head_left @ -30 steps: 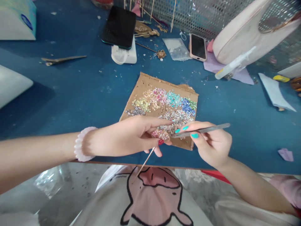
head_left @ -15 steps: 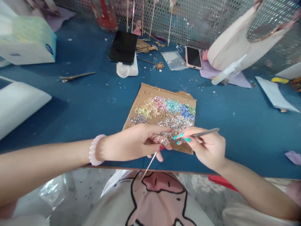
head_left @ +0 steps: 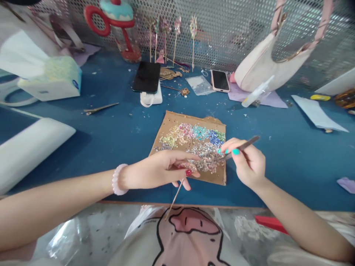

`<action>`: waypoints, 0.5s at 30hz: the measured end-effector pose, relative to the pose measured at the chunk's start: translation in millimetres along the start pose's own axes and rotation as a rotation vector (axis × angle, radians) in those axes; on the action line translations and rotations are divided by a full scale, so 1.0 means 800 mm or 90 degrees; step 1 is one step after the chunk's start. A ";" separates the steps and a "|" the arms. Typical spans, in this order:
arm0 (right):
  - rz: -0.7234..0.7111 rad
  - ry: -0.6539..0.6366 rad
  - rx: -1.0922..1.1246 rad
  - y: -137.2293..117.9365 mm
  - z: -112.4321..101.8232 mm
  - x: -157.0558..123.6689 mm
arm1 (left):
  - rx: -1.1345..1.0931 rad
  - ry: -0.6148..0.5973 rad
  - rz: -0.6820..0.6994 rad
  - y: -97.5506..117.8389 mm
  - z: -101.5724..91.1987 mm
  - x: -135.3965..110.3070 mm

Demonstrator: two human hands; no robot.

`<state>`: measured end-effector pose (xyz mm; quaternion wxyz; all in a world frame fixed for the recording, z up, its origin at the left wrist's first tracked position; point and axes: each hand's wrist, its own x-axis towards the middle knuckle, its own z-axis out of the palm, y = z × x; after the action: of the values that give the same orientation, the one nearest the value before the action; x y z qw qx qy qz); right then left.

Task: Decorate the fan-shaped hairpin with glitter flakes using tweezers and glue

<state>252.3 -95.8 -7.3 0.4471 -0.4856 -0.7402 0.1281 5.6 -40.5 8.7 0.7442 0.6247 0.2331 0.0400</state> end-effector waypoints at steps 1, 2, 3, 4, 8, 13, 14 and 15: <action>0.006 0.008 -0.032 0.006 -0.004 0.003 | -0.003 0.005 -0.006 0.001 0.000 0.000; 0.018 0.015 -0.065 0.012 -0.008 0.007 | -0.003 0.008 -0.012 0.002 0.000 0.000; 0.034 0.018 -0.102 0.019 -0.013 0.010 | -0.004 0.009 -0.014 0.003 0.000 0.000; 0.048 0.022 -0.140 0.025 -0.017 0.015 | -0.004 0.011 -0.013 0.004 0.000 0.000; 0.111 0.023 -0.272 0.050 -0.030 0.027 | -0.007 0.025 -0.002 0.006 -0.002 0.001; 0.167 -0.026 -0.369 0.076 -0.040 0.030 | -0.002 0.031 0.015 -0.001 -0.006 0.003; 0.166 -0.029 -0.380 0.079 -0.041 0.030 | -0.001 0.033 0.019 -0.003 -0.007 0.004; 0.161 -0.029 -0.388 0.082 -0.042 0.029 | -0.001 0.034 0.023 -0.005 -0.007 0.004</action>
<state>315.4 -51.9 -16.5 0.2449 -0.6821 -0.6882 -0.0337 5.5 -34.6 3.6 0.7376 0.6267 0.2413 0.0701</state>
